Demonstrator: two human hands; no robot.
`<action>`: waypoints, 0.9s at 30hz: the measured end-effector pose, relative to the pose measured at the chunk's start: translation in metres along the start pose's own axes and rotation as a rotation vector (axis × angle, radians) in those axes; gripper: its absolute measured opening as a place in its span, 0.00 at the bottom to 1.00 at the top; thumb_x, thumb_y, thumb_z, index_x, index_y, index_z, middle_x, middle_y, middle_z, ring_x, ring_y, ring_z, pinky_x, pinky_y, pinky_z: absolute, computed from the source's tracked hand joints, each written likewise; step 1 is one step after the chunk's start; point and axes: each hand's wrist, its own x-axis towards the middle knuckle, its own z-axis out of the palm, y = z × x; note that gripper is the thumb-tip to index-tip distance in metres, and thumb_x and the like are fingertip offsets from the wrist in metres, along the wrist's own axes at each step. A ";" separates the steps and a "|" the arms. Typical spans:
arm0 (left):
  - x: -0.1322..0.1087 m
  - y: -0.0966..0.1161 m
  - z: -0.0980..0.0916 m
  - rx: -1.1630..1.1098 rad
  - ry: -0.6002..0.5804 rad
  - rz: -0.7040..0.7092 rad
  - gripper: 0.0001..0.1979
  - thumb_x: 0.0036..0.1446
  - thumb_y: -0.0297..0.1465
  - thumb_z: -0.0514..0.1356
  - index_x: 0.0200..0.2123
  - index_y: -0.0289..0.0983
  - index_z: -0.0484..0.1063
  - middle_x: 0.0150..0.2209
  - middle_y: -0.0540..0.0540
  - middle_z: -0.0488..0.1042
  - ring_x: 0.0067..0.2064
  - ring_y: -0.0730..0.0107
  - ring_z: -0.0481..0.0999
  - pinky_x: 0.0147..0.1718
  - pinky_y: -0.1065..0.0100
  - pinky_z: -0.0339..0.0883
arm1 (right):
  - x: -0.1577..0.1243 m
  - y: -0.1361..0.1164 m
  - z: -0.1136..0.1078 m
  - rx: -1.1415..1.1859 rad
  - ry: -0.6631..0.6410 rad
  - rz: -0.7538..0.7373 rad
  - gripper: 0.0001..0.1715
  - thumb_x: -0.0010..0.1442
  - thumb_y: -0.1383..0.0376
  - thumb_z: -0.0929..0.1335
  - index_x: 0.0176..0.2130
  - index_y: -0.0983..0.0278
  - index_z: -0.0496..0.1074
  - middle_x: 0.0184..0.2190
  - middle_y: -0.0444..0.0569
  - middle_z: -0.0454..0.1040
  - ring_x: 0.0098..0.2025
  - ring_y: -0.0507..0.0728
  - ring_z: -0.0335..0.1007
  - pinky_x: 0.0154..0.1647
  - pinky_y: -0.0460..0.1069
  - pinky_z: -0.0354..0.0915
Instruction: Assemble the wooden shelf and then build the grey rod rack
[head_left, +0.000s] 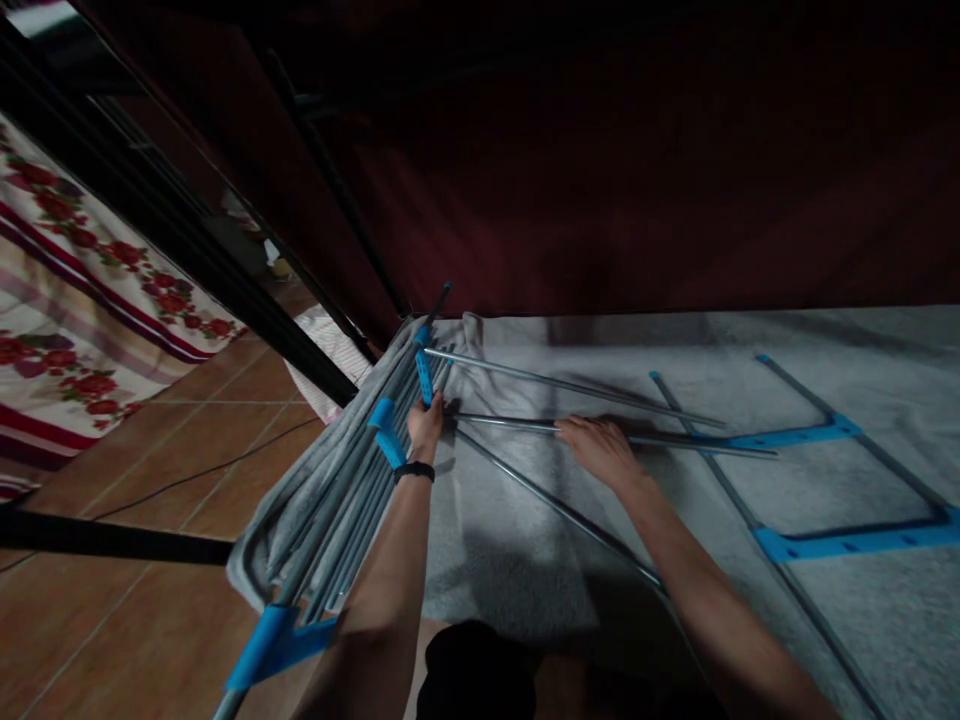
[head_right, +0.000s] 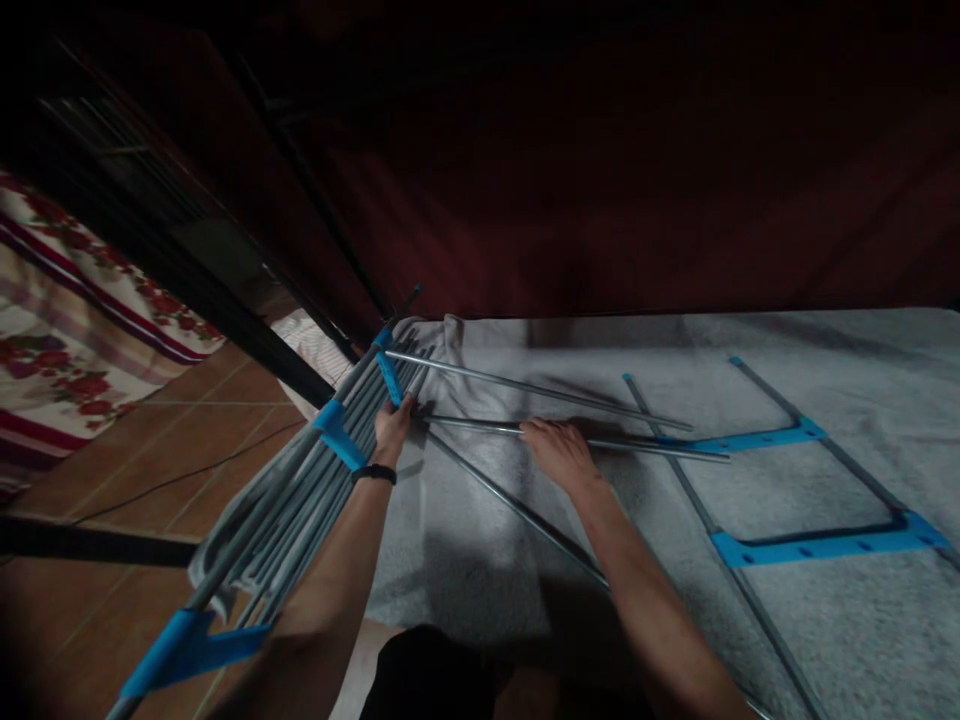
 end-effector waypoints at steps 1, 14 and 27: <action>0.001 0.001 -0.001 0.051 0.003 -0.002 0.16 0.55 0.44 0.58 0.30 0.36 0.72 0.27 0.42 0.74 0.36 0.56 0.76 0.34 0.63 0.65 | 0.000 -0.001 -0.001 0.001 -0.002 -0.001 0.21 0.71 0.60 0.54 0.50 0.56 0.70 0.49 0.49 0.74 0.48 0.56 0.71 0.44 0.50 0.59; -0.002 -0.001 -0.004 0.112 -0.038 0.098 0.17 0.57 0.43 0.55 0.25 0.36 0.70 0.24 0.42 0.73 0.33 0.60 0.74 0.32 0.64 0.64 | -0.036 0.003 -0.033 -0.105 0.045 0.039 0.21 0.70 0.61 0.54 0.48 0.56 0.71 0.47 0.49 0.76 0.44 0.55 0.73 0.38 0.49 0.59; -0.022 -0.026 0.013 0.028 0.127 0.059 0.13 0.61 0.38 0.52 0.31 0.36 0.70 0.28 0.44 0.72 0.34 0.63 0.72 0.37 0.63 0.64 | -0.043 -0.020 -0.034 -0.109 0.018 0.024 0.20 0.68 0.67 0.54 0.45 0.60 0.72 0.46 0.51 0.76 0.43 0.55 0.73 0.40 0.49 0.59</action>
